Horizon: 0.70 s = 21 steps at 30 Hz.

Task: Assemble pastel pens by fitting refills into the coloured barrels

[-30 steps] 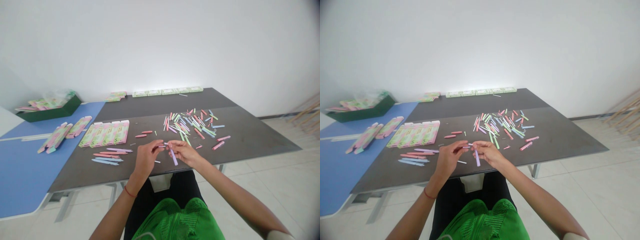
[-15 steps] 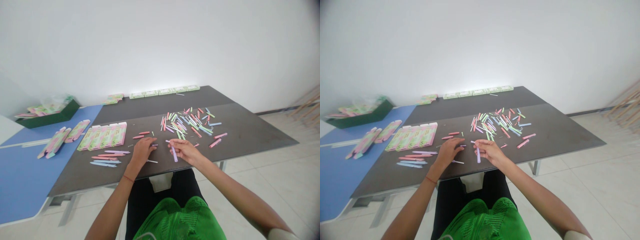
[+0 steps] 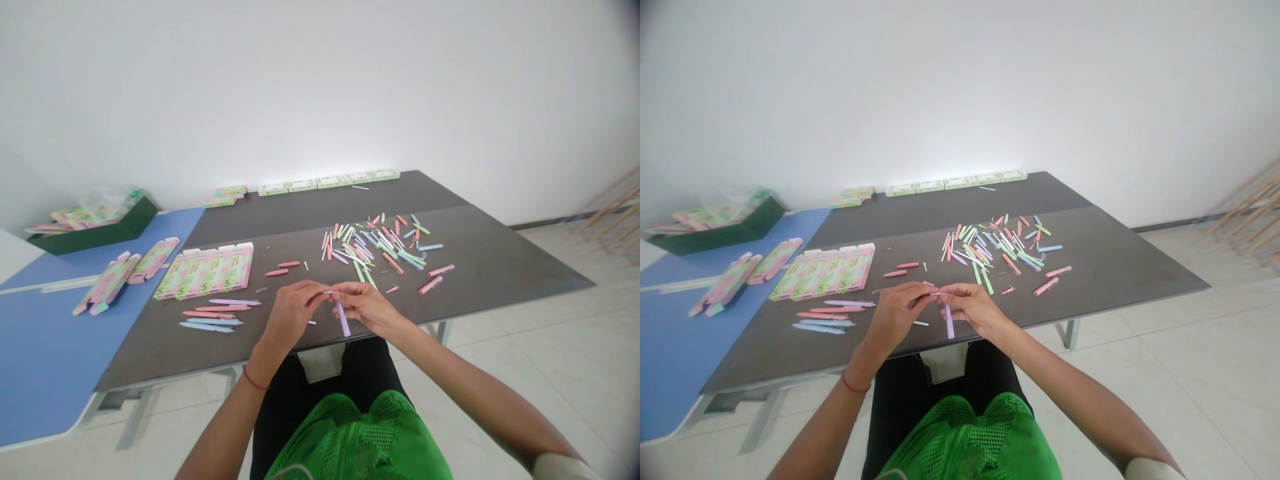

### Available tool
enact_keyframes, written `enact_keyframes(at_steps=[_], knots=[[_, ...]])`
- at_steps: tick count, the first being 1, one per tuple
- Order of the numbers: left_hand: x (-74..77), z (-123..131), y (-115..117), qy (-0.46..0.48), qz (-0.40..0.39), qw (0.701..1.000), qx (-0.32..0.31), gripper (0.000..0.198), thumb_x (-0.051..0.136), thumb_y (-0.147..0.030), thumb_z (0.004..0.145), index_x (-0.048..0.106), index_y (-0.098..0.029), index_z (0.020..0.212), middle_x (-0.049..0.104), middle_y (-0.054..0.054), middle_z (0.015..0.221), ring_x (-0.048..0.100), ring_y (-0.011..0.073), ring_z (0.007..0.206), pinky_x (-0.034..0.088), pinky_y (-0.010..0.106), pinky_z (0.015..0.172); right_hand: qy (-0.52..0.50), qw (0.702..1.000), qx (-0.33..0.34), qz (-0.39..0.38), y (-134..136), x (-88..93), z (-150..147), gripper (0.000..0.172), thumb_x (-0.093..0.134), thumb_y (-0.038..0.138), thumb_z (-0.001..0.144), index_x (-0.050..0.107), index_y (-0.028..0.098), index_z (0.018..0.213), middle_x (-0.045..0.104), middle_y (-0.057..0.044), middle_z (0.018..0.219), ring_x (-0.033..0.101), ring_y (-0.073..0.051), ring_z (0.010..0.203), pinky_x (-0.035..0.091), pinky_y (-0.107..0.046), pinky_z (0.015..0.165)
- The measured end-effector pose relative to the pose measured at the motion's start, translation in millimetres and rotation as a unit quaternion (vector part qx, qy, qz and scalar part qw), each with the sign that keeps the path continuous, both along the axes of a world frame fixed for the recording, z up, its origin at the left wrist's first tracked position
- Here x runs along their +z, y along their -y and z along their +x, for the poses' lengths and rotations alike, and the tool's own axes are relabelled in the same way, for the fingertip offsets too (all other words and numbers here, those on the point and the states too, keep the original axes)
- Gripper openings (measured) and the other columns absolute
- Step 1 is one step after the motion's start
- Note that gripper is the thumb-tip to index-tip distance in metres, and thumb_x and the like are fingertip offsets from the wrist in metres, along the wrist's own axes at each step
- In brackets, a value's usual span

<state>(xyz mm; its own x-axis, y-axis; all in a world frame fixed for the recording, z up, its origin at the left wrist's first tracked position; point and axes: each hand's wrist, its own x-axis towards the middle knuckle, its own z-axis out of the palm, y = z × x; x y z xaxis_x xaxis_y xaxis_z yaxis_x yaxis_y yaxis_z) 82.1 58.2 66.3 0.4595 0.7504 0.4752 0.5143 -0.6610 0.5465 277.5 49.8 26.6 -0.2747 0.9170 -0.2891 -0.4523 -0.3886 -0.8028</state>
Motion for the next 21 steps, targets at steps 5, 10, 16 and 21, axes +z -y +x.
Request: enact_keyframes(at_steps=[5,10,16,21], knots=[[16.1,-6,22,0.041,0.062,0.996,0.052,0.012,0.067,-0.022,0.096,0.078,-0.024,0.101,0.08,0.004,0.096,0.075,0.0185,0.086,0.055,0.027,0.081,-0.082,0.987,-0.11,-0.081,-7,0.9,4,0.019,0.092,0.015,0.071,0.077,0.016,0.082,0.078,-0.003,0.076,0.075,-0.014,0.067,0.066,-0.023,0.067],[34.1,-3,52,0.0,0.123,0.991,0.048,0.01,0.067,-0.019,0.096,0.075,-0.022,0.102,0.079,0.003,0.093,0.074,0.0152,0.08,0.055,0.024,0.076,-0.116,0.976,-0.14,-0.119,-17,3.1,2,0.015,0.084,0.009,0.081,0.072,0.018,0.077,0.076,-0.001,0.075,0.075,-0.012,0.07,0.067,-0.021,0.077],[41.3,3,67,-0.03,0.182,0.98,0.079,0.009,0.068,-0.014,0.095,0.073,-0.016,0.103,0.078,0.003,0.09,0.072,0.014,0.079,0.054,0.024,0.074,-0.144,0.972,-0.124,-0.139,-9,15.2,-6,0.015,0.07,0.004,0.092,0.071,0.014,0.081,0.076,-0.002,0.073,0.074,-0.009,0.067,0.065,-0.014,0.069],[44.9,4,72,-0.035,0.17,0.981,0.088,0.009,0.069,-0.015,0.095,0.072,-0.017,0.103,0.077,0.001,0.089,0.072,0.0124,0.079,0.053,0.023,0.074,-0.158,0.972,-0.103,-0.139,-3,19.1,-7,0.01,0.075,0.005,0.089,0.071,0.012,0.083,0.077,-0.003,0.074,0.075,-0.01,0.065,0.063,-0.013,0.063]])
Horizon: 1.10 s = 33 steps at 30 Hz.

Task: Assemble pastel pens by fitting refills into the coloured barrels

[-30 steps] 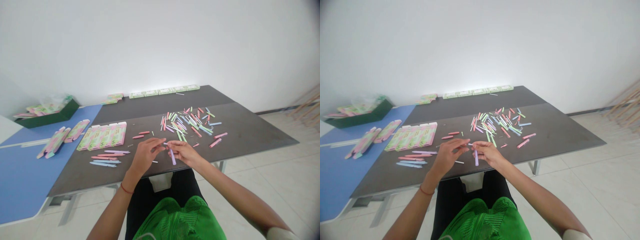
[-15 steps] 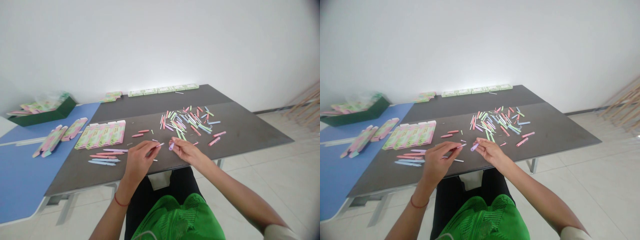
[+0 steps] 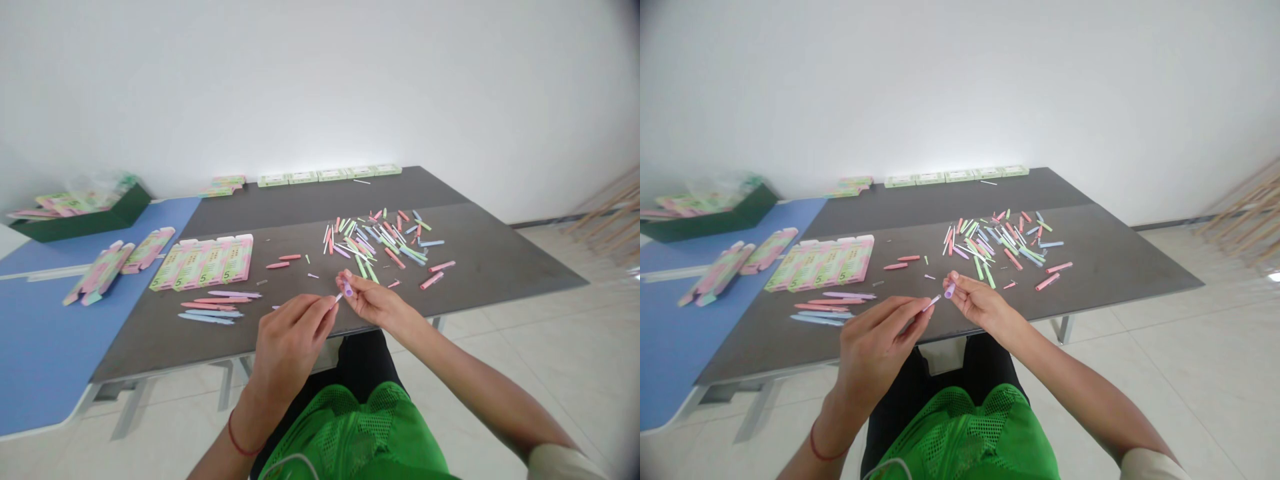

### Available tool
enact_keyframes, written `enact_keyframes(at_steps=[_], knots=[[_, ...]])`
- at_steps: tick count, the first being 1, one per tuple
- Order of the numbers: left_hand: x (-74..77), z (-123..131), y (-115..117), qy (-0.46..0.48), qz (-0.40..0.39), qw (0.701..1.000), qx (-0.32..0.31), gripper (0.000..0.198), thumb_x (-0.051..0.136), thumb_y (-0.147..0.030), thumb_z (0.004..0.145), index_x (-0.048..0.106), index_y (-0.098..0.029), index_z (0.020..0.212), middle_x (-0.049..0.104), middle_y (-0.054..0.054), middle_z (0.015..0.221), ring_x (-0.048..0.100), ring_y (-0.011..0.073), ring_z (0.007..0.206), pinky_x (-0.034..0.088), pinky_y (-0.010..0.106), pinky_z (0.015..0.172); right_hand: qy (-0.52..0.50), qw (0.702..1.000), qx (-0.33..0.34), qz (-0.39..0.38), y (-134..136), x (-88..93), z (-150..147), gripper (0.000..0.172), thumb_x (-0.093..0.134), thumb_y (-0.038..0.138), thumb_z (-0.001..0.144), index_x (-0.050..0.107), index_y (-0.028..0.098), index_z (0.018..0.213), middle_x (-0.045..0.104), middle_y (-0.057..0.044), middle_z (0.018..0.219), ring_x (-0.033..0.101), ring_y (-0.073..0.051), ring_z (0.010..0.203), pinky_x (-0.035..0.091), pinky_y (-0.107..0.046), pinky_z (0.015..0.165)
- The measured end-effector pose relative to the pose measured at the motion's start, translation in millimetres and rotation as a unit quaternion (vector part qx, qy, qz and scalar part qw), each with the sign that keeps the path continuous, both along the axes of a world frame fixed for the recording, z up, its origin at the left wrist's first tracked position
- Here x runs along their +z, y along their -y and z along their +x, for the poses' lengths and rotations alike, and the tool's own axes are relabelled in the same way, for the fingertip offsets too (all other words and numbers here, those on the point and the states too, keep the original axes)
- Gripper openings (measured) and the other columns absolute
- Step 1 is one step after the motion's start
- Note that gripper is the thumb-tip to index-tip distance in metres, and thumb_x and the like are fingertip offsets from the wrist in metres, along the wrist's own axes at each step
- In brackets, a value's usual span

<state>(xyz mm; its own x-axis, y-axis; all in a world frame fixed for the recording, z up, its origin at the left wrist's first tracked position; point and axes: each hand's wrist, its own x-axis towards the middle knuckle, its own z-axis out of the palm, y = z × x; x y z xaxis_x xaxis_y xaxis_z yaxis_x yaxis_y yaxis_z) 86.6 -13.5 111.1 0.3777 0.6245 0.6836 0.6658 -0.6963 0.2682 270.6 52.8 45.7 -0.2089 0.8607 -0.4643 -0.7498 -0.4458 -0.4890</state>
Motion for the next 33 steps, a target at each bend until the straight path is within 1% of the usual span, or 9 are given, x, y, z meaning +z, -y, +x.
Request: enact_keyframes(at_steps=[3,6,11,16,19,23,27,30,33], knots=[[-1.4,2,-1,-0.007,-0.004,1.0,-0.003,0.007,0.068,-0.016,0.096,0.072,-0.017,0.102,0.077,0.0,0.09,0.071,0.0122,0.079,0.051,0.023,0.073,-0.004,1.0,-0.001,-0.003,0,-2.1,-1,0.01,0.075,0.004,0.089,0.071,0.012,0.084,0.077,-0.003,0.075,0.075,-0.011,0.067,0.064,-0.015,0.066],[-4.2,3,-3,-0.03,-0.008,0.999,0.007,0.008,0.066,-0.018,0.098,0.072,-0.018,0.103,0.077,0.0,0.091,0.071,0.013,0.078,0.05,0.025,0.072,-0.002,1.0,-0.004,-0.006,0,-4.0,-3,0.01,0.072,0.004,0.091,0.071,0.012,0.084,0.077,-0.004,0.074,0.075,-0.011,0.067,0.065,-0.017,0.069],[-6.3,3,-7,-0.076,-0.013,0.997,0.024,0.01,0.062,-0.02,0.101,0.071,-0.018,0.104,0.076,0.002,0.092,0.069,0.0147,0.08,0.049,0.026,0.071,0.006,1.0,-0.007,-0.005,-1,-6.4,-5,0.015,0.068,0.003,0.093,0.071,0.011,0.081,0.076,-0.004,0.071,0.074,-0.01,0.065,0.064,-0.017,0.068],[-8.2,2,-16,-0.134,-0.005,0.991,0.017,0.011,0.063,-0.019,0.1,0.071,-0.018,0.108,0.074,0.003,0.092,0.069,0.0177,0.078,0.049,0.029,0.067,0.017,1.0,-0.018,0.006,-2,-11.6,-6,0.011,0.073,0.004,0.089,0.072,0.011,0.081,0.076,-0.003,0.072,0.075,-0.011,0.066,0.064,-0.019,0.072],[-11.9,1,-22,-0.11,-0.011,0.994,0.006,0.015,0.065,-0.019,0.099,0.07,-0.017,0.113,0.075,0.003,0.097,0.07,0.018,0.082,0.052,0.029,0.07,0.023,0.999,-0.03,0.009,-2,-14.0,-6,0.01,0.074,0.003,0.088,0.072,0.011,0.081,0.076,-0.003,0.072,0.075,-0.011,0.068,0.065,-0.019,0.074],[-18.9,0,-29,-0.057,-0.038,0.998,-0.009,0.017,0.061,-0.022,0.102,0.071,-0.017,0.115,0.076,0.005,0.102,0.073,0.0169,0.086,0.055,0.028,0.076,0.023,0.999,-0.043,0.006,-2,-16.1,-7,0.011,0.075,0.003,0.087,0.072,0.012,0.081,0.077,-0.003,0.073,0.076,-0.012,0.069,0.065,-0.021,0.076],[-25.0,-1,-33,-0.036,-0.049,0.998,-0.019,0.022,0.061,-0.026,0.102,0.07,-0.017,0.12,0.077,0.006,0.106,0.074,0.0173,0.09,0.058,0.028,0.081,0.019,0.999,-0.046,-0.001,-2,-17.5,-9,0.011,0.075,0.003,0.087,0.071,0.013,0.081,0.077,-0.003,0.075,0.076,-0.012,0.072,0.066,-0.022,0.079],[-26.7,-4,-32,-0.025,-0.056,0.998,-0.002,0.027,0.064,-0.03,0.1,0.068,-0.018,0.124,0.077,0.006,0.111,0.075,0.0183,0.095,0.058,0.029,0.082,0.019,0.999,-0.042,-0.005,-2,-18.1,-12,0.01,0.077,0.004,0.085,0.072,0.012,0.082,0.077,-0.003,0.075,0.077,-0.013,0.073,0.066,-0.023,0.083],[-29.6,-15,-30,-0.056,-0.079,0.994,0.039,0.033,0.066,-0.032,0.098,0.067,-0.02,0.129,0.078,0.006,0.112,0.075,0.0204,0.096,0.058,0.031,0.081,0.025,0.999,-0.04,-0.008,-1,-18.7,-12,0.008,0.076,0.005,0.087,0.073,0.011,0.083,0.078,-0.004,0.075,0.077,-0.013,0.071,0.066,-0.024,0.081]])
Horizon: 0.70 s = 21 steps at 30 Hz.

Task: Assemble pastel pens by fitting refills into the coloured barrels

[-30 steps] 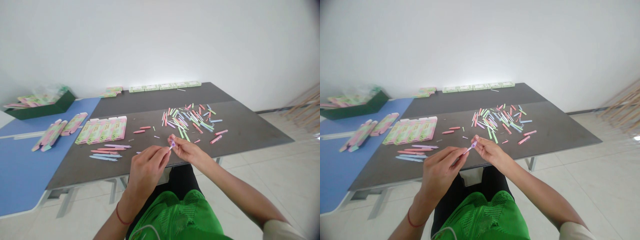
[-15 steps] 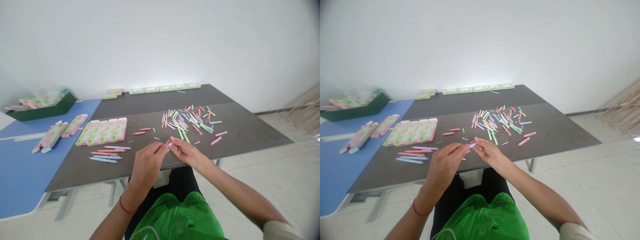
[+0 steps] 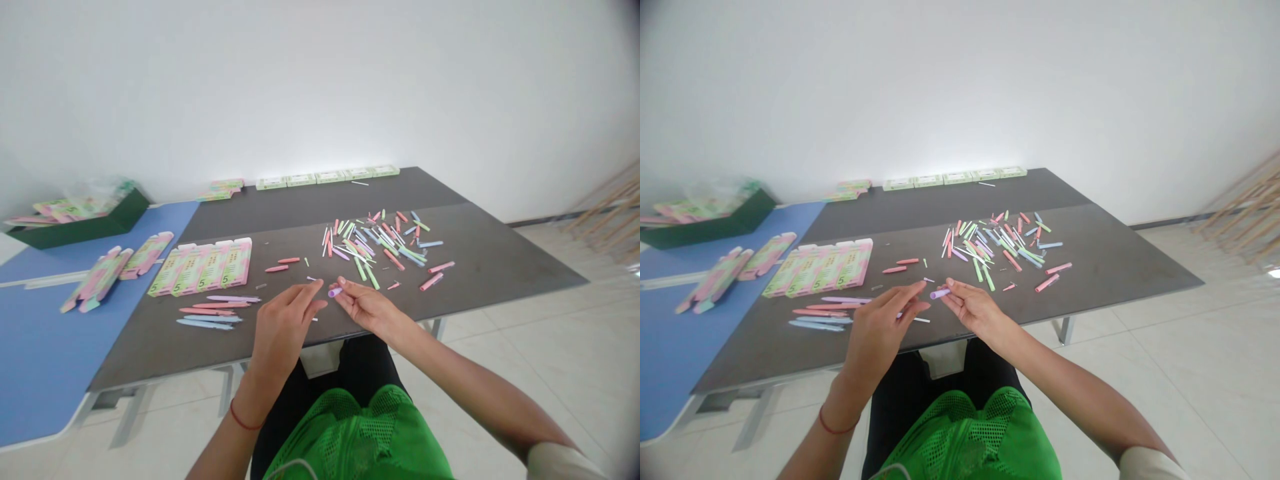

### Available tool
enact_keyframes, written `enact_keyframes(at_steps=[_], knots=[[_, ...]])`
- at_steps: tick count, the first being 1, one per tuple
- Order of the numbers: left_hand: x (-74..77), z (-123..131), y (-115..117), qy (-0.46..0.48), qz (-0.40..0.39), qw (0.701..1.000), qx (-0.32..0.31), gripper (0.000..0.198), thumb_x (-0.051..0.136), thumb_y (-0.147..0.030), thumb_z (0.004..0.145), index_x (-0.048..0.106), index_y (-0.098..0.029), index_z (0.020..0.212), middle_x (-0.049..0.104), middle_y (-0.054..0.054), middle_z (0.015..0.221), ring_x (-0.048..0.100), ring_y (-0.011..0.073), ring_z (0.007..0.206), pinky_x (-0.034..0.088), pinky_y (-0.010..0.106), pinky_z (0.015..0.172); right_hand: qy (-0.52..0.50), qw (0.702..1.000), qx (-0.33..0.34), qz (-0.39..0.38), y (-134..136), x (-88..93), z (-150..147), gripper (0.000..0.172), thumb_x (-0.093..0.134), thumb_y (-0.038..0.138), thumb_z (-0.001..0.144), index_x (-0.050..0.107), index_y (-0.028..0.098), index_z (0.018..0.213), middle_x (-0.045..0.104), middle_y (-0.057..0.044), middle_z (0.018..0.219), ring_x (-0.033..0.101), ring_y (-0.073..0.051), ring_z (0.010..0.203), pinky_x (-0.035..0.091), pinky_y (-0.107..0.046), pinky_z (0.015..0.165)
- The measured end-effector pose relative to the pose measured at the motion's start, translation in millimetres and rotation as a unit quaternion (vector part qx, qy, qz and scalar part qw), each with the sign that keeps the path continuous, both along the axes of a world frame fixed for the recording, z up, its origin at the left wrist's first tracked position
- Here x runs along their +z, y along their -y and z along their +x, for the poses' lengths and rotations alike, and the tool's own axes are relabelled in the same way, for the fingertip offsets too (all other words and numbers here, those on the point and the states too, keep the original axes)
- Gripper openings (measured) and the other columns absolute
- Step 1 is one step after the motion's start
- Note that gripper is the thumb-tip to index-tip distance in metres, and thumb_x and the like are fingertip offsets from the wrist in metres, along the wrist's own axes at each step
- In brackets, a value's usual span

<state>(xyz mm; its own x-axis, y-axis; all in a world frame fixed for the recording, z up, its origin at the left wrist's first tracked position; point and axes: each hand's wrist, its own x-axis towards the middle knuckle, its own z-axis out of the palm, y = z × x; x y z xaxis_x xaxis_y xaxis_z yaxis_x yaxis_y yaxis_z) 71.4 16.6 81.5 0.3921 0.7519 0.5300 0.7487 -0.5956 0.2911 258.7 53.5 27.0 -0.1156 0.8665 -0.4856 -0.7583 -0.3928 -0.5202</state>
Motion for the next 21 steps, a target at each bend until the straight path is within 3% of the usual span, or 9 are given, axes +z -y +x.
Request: enact_keyframes(at_steps=[3,7,12,15,21], knots=[[-10.2,-22,-2,-0.085,-0.033,0.995,0.034,0.034,0.07,-0.027,0.096,0.069,-0.022,0.129,0.078,0.006,0.112,0.074,0.023,0.098,0.059,0.034,0.082,0.006,1.0,-0.002,-0.001,2,-1.5,5,0.006,0.074,0.006,0.088,0.074,0.01,0.085,0.08,-0.007,0.08,0.078,-0.015,0.075,0.066,-0.023,0.08],[-35.5,-56,-14,-0.174,-0.05,0.983,0.018,0.036,0.068,-0.014,0.094,0.071,-0.022,0.129,0.076,0.009,0.115,0.07,0.0239,0.105,0.058,0.037,0.088,0.018,1.0,-0.007,0.011,3,-5.3,16,0.007,0.075,0.005,0.088,0.074,0.012,0.088,0.081,-0.008,0.086,0.079,-0.015,0.081,0.066,-0.022,0.082],[-58.3,-74,-30,-0.174,-0.042,0.984,-0.009,0.017,0.071,-0.015,0.093,0.078,-0.021,0.106,0.075,0.008,0.108,0.067,0.0229,0.101,0.058,0.039,0.088,0.03,1.0,0.0,0.002,5,-8.9,23,0.011,0.072,0.003,0.088,0.074,0.013,0.088,0.08,-0.007,0.084,0.079,-0.016,0.079,0.067,-0.023,0.079],[-54.3,-69,-28,-0.165,-0.045,0.985,-0.01,0.012,0.067,-0.015,0.095,0.076,-0.018,0.101,0.076,0.007,0.101,0.067,0.0231,0.099,0.057,0.039,0.088,0.025,1.0,-0.003,-0.005,6,-7.1,23,0.012,0.073,0.001,0.087,0.074,0.013,0.089,0.08,-0.007,0.085,0.079,-0.016,0.08,0.067,-0.023,0.08],[-24.8,-58,-2,-0.086,-0.019,0.996,-0.026,0.023,0.055,-0.018,0.103,0.069,-0.017,0.121,0.074,0.008,0.108,0.07,0.0195,0.094,0.058,0.033,0.085,-0.017,0.997,-0.005,-0.071,9,4.5,18,0.017,0.066,-0.001,0.092,0.072,0.013,0.087,0.078,-0.005,0.079,0.078,-0.012,0.074,0.067,-0.019,0.076]])
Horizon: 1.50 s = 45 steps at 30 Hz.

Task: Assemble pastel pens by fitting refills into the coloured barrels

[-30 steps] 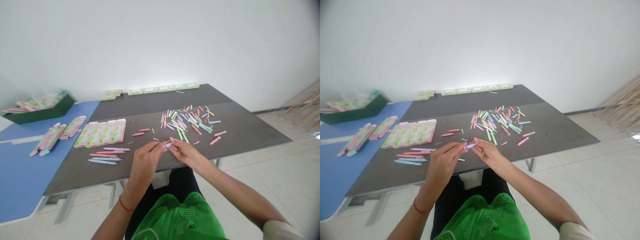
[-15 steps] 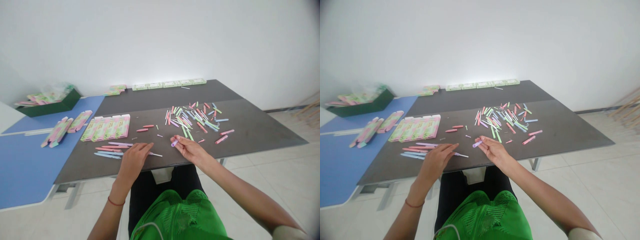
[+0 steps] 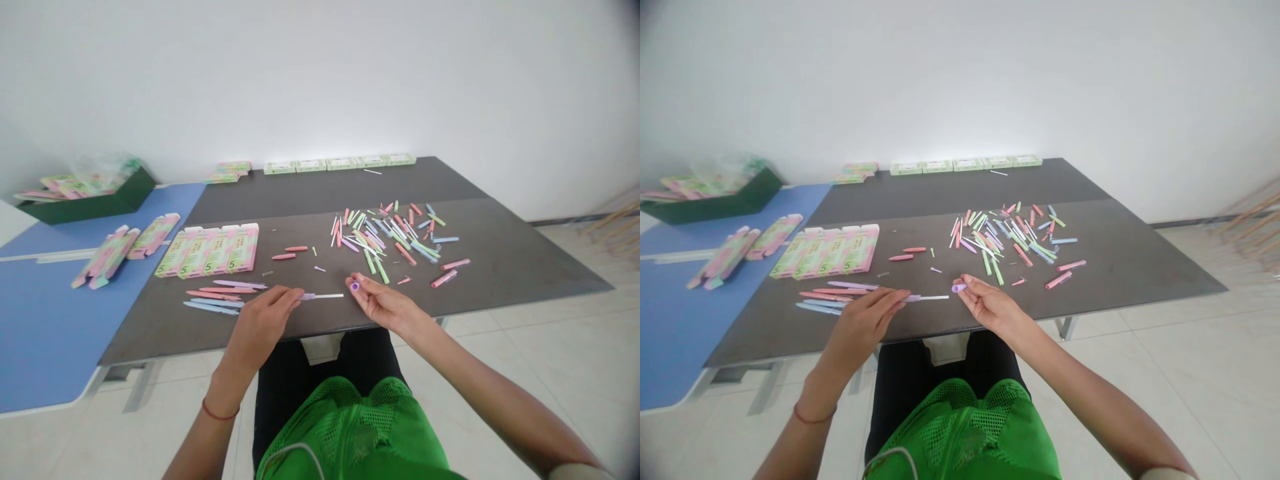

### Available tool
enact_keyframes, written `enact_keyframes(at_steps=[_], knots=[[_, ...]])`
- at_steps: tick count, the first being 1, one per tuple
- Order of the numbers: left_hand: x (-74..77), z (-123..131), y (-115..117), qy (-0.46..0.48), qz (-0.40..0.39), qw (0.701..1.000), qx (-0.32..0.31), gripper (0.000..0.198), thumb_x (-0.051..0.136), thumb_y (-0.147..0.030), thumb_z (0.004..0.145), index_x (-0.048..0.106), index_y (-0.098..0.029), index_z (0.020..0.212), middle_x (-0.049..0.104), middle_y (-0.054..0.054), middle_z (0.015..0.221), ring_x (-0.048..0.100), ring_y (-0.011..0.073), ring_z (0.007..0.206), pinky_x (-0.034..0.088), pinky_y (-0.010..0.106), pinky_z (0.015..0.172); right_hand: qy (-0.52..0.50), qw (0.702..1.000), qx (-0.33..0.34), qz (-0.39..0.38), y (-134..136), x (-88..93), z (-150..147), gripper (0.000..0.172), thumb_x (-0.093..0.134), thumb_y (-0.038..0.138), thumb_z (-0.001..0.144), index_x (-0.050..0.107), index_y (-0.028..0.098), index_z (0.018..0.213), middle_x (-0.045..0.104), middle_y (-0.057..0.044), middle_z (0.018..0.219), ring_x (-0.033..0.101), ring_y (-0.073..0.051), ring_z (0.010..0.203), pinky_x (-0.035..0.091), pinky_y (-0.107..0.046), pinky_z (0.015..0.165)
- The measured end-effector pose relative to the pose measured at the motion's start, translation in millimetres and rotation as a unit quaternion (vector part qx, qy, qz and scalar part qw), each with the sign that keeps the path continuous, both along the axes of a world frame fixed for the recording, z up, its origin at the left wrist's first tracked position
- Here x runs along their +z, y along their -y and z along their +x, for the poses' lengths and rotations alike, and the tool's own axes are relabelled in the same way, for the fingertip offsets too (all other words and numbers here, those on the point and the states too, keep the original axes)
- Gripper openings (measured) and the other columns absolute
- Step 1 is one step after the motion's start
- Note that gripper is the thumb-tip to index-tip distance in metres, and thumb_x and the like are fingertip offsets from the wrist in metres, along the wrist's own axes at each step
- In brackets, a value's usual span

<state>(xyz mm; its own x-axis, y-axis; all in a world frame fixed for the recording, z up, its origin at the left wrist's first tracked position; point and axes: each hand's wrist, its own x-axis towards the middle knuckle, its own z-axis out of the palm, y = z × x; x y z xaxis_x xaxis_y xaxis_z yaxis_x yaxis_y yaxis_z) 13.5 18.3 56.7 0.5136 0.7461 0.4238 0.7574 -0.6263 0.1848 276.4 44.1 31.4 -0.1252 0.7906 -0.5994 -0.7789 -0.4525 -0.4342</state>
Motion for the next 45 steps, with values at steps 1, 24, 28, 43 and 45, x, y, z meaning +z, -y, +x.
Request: enact_keyframes(at_steps=[1,24,28,43,45], knots=[[4.9,1,6,0.021,0.01,1.0,-0.004,0.023,0.054,-0.018,0.104,0.068,-0.017,0.122,0.074,0.008,0.109,0.07,0.0186,0.094,0.057,0.032,0.086,-0.008,1.0,0.001,-0.005,1,1.3,-1,0.016,0.066,-0.001,0.092,0.072,0.013,0.087,0.078,-0.004,0.078,0.077,-0.012,0.074,0.067,-0.019,0.075],[54.7,8,56,0.074,0.115,0.99,0.027,0.029,0.067,-0.016,0.098,0.07,-0.022,0.126,0.078,0.004,0.107,0.074,0.0151,0.09,0.058,0.026,0.083,-0.035,0.997,0.04,0.06,13,1.5,-9,0.009,0.074,0.003,0.088,0.072,0.011,0.086,0.078,-0.005,0.076,0.077,-0.012,0.071,0.065,-0.019,0.074],[60.4,9,56,0.058,0.125,0.99,0.024,0.029,0.067,-0.016,0.098,0.071,-0.023,0.126,0.079,0.004,0.108,0.075,0.0162,0.09,0.058,0.027,0.083,-0.043,0.996,0.047,0.064,13,2.8,-9,0.01,0.075,0.002,0.088,0.072,0.011,0.086,0.078,-0.005,0.077,0.077,-0.013,0.072,0.065,-0.019,0.073],[60.8,14,59,0.039,0.121,0.992,0.009,0.032,0.065,-0.013,0.098,0.069,-0.024,0.129,0.079,0.004,0.108,0.075,0.0171,0.092,0.058,0.029,0.087,-0.03,0.999,0.025,0.032,14,-4.7,-13,0.007,0.074,0.003,0.088,0.074,0.01,0.091,0.08,-0.008,0.084,0.079,-0.014,0.077,0.067,-0.019,0.074],[63.1,16,59,0.043,0.124,0.991,0.012,0.031,0.066,-0.014,0.098,0.07,-0.023,0.127,0.079,0.004,0.108,0.075,0.0167,0.091,0.058,0.028,0.086,-0.023,0.999,0.026,0.037,15,-3.0,-15,0.008,0.074,0.003,0.089,0.074,0.01,0.093,0.08,-0.007,0.083,0.079,-0.013,0.076,0.067,-0.019,0.072]])
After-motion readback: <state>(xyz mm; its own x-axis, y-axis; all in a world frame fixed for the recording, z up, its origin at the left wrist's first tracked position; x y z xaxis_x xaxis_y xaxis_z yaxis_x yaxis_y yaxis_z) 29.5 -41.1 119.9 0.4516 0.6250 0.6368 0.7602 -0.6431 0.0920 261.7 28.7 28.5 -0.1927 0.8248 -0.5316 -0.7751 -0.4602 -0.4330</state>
